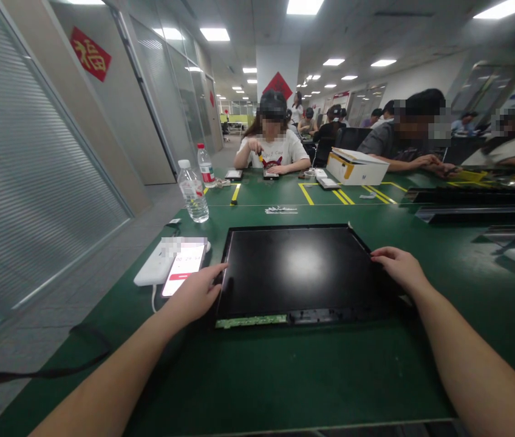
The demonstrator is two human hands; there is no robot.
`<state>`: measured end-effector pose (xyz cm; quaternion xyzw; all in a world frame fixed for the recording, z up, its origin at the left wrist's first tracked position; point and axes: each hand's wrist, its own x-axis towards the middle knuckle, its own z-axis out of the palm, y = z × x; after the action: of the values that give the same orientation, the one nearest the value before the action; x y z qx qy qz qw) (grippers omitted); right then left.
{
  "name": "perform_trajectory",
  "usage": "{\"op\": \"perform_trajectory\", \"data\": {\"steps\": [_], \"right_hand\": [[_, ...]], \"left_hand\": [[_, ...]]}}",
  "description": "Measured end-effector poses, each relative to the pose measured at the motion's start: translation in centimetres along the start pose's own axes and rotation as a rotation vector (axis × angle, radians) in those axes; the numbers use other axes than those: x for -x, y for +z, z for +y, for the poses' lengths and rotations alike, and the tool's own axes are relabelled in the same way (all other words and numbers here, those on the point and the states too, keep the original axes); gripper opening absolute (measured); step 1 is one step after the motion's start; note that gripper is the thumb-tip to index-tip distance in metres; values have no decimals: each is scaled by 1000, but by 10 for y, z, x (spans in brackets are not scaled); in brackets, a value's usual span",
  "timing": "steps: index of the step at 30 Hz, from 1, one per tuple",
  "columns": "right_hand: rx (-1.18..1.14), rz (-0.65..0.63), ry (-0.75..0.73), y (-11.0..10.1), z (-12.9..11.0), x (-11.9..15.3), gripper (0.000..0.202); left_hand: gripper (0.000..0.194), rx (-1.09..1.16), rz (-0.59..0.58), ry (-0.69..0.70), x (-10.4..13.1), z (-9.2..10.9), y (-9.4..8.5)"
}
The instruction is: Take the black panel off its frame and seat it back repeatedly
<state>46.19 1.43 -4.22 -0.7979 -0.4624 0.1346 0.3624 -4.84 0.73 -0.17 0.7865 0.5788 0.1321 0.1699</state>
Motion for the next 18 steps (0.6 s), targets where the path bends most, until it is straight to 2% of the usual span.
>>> {"op": "perform_trajectory", "data": {"steps": [9,18], "right_hand": [[-36,-7,29,0,1,-4,19],[-52,15,-2,3,1,1,19]], "left_hand": [[57,27,38,23,-2,-4,7],[55,-11,36,39,-3,-6,9]]}}
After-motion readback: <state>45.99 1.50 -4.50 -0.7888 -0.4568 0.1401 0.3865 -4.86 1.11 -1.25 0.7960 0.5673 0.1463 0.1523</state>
